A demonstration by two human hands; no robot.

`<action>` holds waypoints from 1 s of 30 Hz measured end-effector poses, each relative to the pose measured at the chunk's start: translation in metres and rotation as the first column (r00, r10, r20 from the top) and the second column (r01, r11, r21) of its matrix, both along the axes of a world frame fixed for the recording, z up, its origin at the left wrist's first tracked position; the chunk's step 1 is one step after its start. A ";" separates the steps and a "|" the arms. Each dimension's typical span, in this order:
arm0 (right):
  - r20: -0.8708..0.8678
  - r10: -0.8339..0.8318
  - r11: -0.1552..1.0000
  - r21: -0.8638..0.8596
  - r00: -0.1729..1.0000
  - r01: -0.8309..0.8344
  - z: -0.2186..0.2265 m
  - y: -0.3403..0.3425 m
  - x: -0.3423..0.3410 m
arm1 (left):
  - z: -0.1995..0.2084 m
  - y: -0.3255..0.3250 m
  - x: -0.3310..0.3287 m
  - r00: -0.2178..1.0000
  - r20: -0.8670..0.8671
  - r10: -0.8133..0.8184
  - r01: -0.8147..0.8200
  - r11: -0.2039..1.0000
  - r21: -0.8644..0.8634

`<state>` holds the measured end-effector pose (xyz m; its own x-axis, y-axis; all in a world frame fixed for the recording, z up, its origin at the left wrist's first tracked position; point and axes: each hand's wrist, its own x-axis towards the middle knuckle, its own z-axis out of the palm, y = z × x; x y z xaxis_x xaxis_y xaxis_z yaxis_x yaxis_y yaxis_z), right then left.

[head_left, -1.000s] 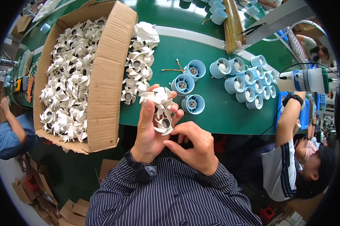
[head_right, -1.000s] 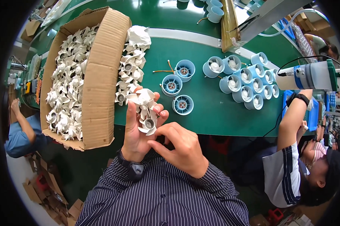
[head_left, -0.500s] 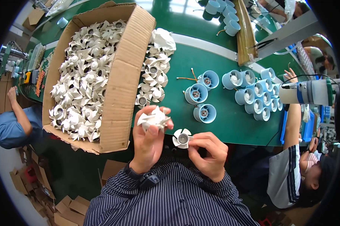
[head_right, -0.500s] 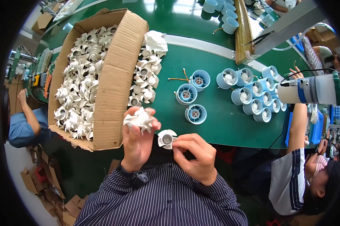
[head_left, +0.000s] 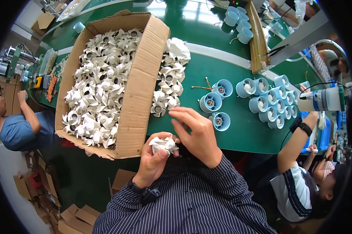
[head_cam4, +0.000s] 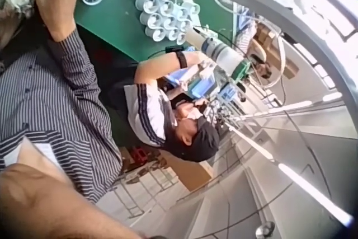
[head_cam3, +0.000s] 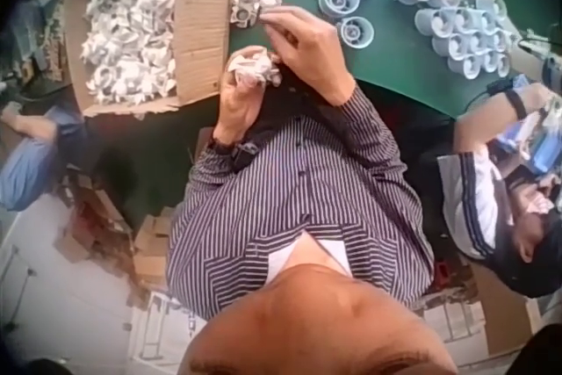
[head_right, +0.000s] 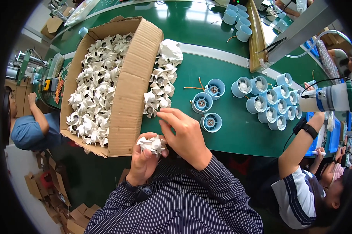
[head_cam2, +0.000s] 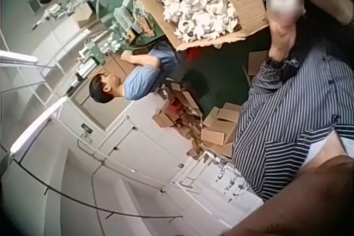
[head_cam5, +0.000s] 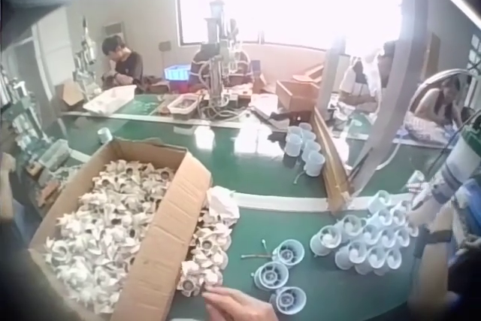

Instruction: The person picks up a fan blade from a box, places it into a blue housing, and applies glue to its center using a handheld dispenser. This process is repeated for several fan blades and motor housings arranged on the table.

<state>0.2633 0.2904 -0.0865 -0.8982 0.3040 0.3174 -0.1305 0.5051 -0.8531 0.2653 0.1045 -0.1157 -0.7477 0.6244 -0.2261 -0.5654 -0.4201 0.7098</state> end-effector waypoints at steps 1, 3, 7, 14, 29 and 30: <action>0.006 0.025 0.999 -0.037 1.000 -0.025 -0.001 0.003 0.011 | 0.000 0.001 -0.001 1.000 -0.003 0.010 -0.011 1.000 -0.008; 0.023 0.072 0.991 -0.112 0.997 -0.069 -0.002 0.009 0.035 | -0.001 0.004 -0.005 1.000 -0.003 0.027 -0.028 0.999 -0.023; 0.098 0.063 0.982 -0.182 0.993 -0.044 0.010 0.019 0.067 | 0.001 0.024 -0.009 0.996 0.048 -0.070 0.071 0.997 -0.019; 0.171 -0.010 0.979 -0.200 0.985 0.044 0.011 0.039 0.095 | 0.007 0.046 -0.007 0.949 -0.088 -0.302 0.292 0.949 -0.117; 0.125 -0.354 0.839 -0.395 0.927 0.374 0.003 0.045 0.114 | 0.006 0.068 -0.003 0.982 -0.044 -0.183 0.178 0.979 -0.104; 0.167 -0.381 0.652 -0.649 0.909 0.392 0.000 0.051 0.115 | 0.006 0.068 -0.006 0.978 -0.015 -0.206 0.204 0.975 -0.087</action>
<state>0.3784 0.3409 -0.0861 -0.6536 0.7486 -0.1115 -0.0392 -0.1807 -0.9828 0.2589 0.1727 -0.1094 -0.6112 0.7445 -0.2685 -0.6162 -0.2348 0.7518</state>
